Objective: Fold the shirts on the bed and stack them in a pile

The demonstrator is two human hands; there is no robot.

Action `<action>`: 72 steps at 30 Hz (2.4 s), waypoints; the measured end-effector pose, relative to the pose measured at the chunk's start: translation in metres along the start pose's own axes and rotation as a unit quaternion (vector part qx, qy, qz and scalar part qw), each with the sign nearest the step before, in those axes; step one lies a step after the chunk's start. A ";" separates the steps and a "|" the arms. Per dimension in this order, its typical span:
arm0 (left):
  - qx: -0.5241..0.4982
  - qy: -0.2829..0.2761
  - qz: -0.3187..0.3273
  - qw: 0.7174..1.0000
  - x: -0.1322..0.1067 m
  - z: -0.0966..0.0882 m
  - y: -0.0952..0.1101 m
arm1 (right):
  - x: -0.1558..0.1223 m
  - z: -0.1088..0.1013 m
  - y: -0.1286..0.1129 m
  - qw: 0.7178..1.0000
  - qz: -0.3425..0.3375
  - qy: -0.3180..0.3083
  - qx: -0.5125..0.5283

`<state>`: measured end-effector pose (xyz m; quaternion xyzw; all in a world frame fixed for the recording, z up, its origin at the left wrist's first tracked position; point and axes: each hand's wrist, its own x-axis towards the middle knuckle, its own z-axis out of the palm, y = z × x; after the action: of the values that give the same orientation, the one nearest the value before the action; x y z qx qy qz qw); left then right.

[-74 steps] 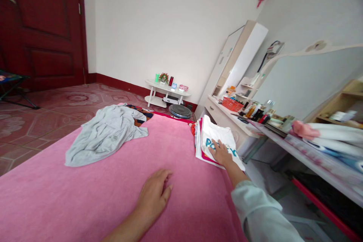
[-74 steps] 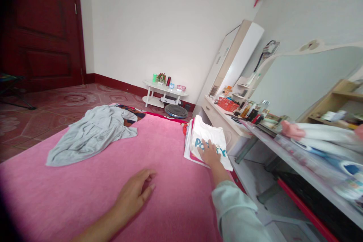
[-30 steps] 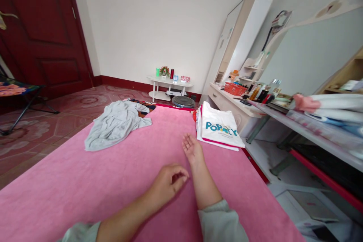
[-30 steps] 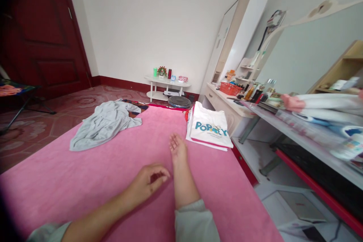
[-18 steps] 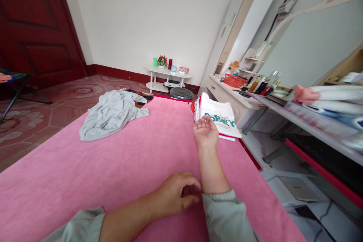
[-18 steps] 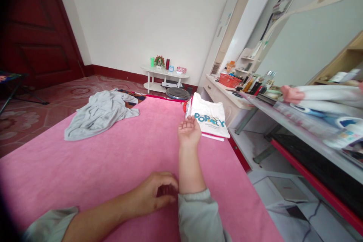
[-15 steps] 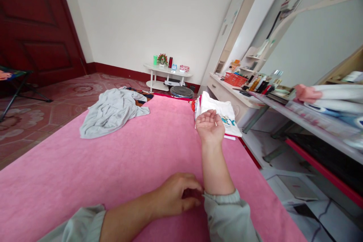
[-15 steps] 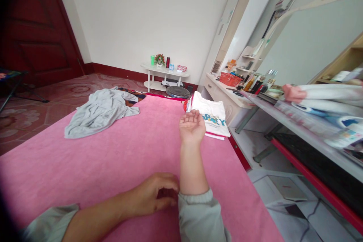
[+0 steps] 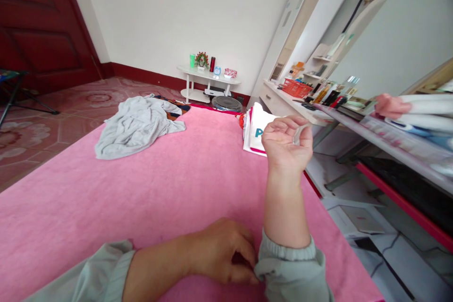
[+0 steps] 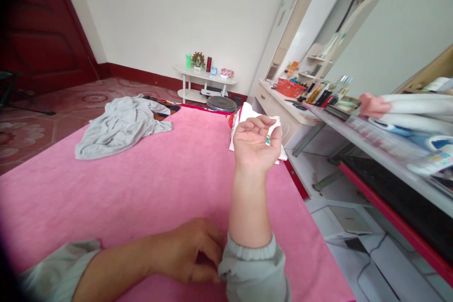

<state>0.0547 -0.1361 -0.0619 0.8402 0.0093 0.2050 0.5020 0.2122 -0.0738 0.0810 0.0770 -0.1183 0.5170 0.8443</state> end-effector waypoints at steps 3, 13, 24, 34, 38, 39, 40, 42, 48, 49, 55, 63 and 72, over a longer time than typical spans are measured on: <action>-0.040 0.033 -0.035 0.998 0.004 -0.003 0.003 | -0.001 -0.001 0.004 1.000 0.016 0.002 0.006; -0.046 0.182 0.059 0.980 0.009 -0.011 0.007 | -0.003 -0.011 0.019 0.999 0.038 0.012 -0.031; 0.219 0.078 0.116 0.966 0.001 -0.005 0.007 | -0.007 0.013 -0.017 0.949 0.069 0.013 0.308; 0.302 0.113 0.189 0.928 0.000 -0.035 0.024 | -0.045 0.057 -0.029 0.046 0.343 -0.109 0.932; 0.318 0.094 0.239 0.913 0.000 -0.027 0.038 | -0.060 0.067 -0.033 -0.099 0.359 -0.183 0.910; 0.313 0.086 0.246 0.913 -0.001 -0.023 0.040 | -0.060 0.067 -0.035 -0.123 0.365 -0.183 0.905; 0.306 0.077 0.249 0.916 -0.001 -0.019 0.042 | -0.060 0.066 -0.037 -0.146 0.371 -0.172 0.901; 0.298 0.046 0.244 0.922 -0.002 -0.011 0.042 | -0.056 0.063 -0.040 -0.182 0.380 -0.138 0.896; 0.353 -0.036 0.036 0.934 0.004 -0.011 0.041 | -0.055 0.062 -0.026 -0.125 0.373 -0.107 0.913; 0.357 -0.036 0.018 0.933 0.006 -0.013 0.042 | -0.057 0.065 -0.019 -0.115 0.369 -0.099 0.917; 0.336 -0.043 0.041 0.940 0.012 -0.012 0.036 | -0.071 0.072 0.015 -0.166 0.281 -0.005 0.945; 0.009 -0.064 -0.024 0.998 0.008 -0.015 0.036 | -0.071 0.070 0.022 0.536 0.213 0.082 0.813; -0.164 0.034 -0.071 0.983 0.009 -0.007 0.035 | -0.036 0.026 0.034 0.992 0.077 -0.016 -0.097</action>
<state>0.0535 -0.1457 -0.0260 0.7360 0.0525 0.1959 0.6459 0.1628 -0.0952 0.0959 -0.0067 -0.1868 0.5653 0.8035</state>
